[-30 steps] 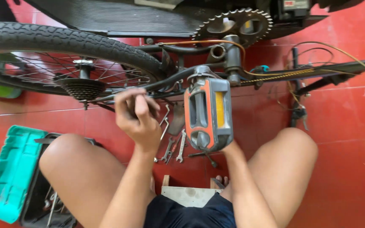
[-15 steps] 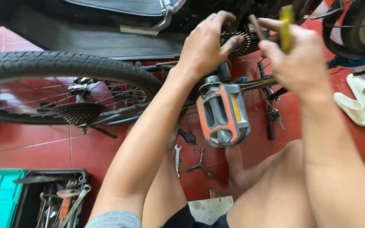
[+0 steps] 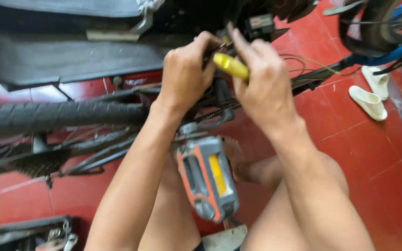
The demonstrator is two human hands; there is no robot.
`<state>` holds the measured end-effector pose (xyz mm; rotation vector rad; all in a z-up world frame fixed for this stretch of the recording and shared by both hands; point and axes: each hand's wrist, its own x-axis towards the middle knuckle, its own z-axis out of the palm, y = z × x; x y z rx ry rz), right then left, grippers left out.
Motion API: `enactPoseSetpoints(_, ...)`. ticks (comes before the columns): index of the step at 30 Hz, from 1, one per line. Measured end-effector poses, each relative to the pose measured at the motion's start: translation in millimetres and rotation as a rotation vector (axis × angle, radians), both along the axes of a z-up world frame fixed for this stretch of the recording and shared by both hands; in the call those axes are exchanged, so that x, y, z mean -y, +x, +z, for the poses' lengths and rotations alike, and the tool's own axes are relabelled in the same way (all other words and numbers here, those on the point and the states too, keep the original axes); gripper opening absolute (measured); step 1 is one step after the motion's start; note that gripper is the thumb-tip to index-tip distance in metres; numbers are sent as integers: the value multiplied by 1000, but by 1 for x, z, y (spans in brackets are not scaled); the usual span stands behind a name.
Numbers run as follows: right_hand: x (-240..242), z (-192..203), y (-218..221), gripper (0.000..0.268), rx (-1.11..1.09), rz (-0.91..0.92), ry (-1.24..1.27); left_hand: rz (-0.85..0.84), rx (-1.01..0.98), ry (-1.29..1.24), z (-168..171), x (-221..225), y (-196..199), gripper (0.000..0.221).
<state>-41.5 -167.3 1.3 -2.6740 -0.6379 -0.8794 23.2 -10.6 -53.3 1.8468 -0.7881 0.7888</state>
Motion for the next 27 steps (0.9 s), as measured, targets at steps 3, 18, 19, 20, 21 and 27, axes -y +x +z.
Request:
enactPoseSetpoints(3,0,5,-10,56,-77,-42,43,31,4,-21,8,5,-6,15)
enactPoseSetpoints(18,3,14,-17,49,-129,-4,11,62,10,-55,7,4,-8,13)
enactPoseSetpoints(19,4,13,-8,49,-128,1,9,67,11,-56,8,4,-5,13)
enactPoseSetpoints(20,4,9,-3,51,-93,13,18,56,11,-54,7,3,-6,13)
enactPoseSetpoints(21,4,6,3,53,-59,25,27,45,10,-51,5,3,-7,14)
enactPoseSetpoints(27,3,39,-44,48,-241,-19,30,53,12,-56,6,4,-6,13)
